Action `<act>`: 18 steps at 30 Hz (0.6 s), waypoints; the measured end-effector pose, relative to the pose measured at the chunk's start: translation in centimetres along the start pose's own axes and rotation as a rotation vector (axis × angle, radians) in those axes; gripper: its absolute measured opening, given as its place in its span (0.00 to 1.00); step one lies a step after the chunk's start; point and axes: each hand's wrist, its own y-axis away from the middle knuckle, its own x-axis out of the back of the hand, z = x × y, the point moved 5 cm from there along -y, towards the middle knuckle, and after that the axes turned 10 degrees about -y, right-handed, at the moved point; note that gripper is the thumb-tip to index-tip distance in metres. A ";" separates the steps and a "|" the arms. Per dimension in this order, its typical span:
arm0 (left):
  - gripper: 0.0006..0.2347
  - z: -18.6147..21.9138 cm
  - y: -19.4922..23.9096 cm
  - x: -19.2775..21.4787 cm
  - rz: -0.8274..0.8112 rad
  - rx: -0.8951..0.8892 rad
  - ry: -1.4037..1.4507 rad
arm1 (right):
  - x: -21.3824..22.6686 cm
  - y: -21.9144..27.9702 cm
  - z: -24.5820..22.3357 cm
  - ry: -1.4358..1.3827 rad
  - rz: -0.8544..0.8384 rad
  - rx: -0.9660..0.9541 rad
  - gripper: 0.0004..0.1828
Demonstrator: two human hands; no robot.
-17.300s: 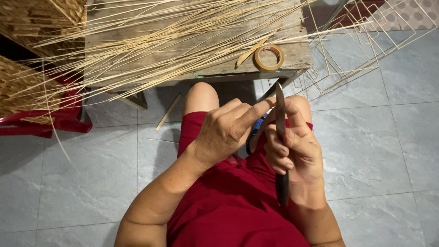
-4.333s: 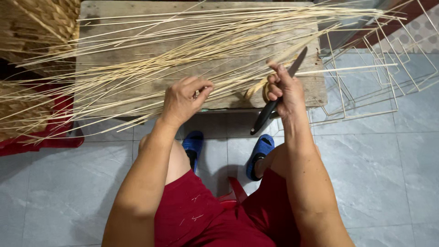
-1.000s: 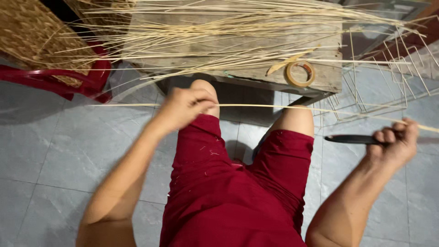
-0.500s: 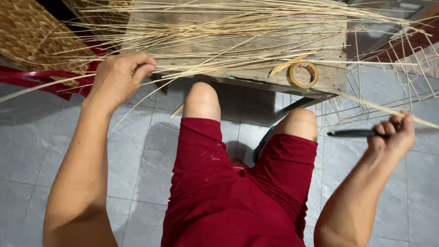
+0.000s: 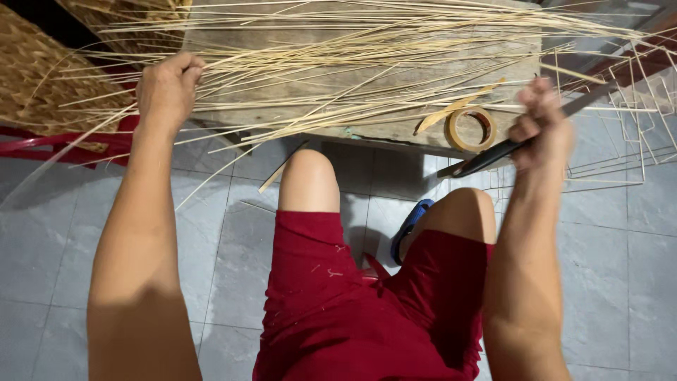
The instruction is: The person sits on the floor and uses a knife to sharpen the ends of thin wooden sticks. They repeatedly pick up sticks from a pile on a low wooden table, hold them against their leg, and scrape the knife along the wood to create a point. The sharpened sticks are then placed back onto the table.
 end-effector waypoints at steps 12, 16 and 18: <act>0.03 -9.9 -4.0 -8.7 -0.032 -0.025 -0.346 | 2.9 3.0 9.8 0.044 0.127 -0.286 0.13; 0.02 -10.9 -4.1 -8.0 0.041 -0.112 -0.481 | 2.9 2.9 9.0 0.031 0.189 -0.280 0.13; 0.06 -10.7 -4.3 -8.1 0.090 -0.142 -0.549 | 2.8 3.1 8.8 0.052 0.191 -0.280 0.13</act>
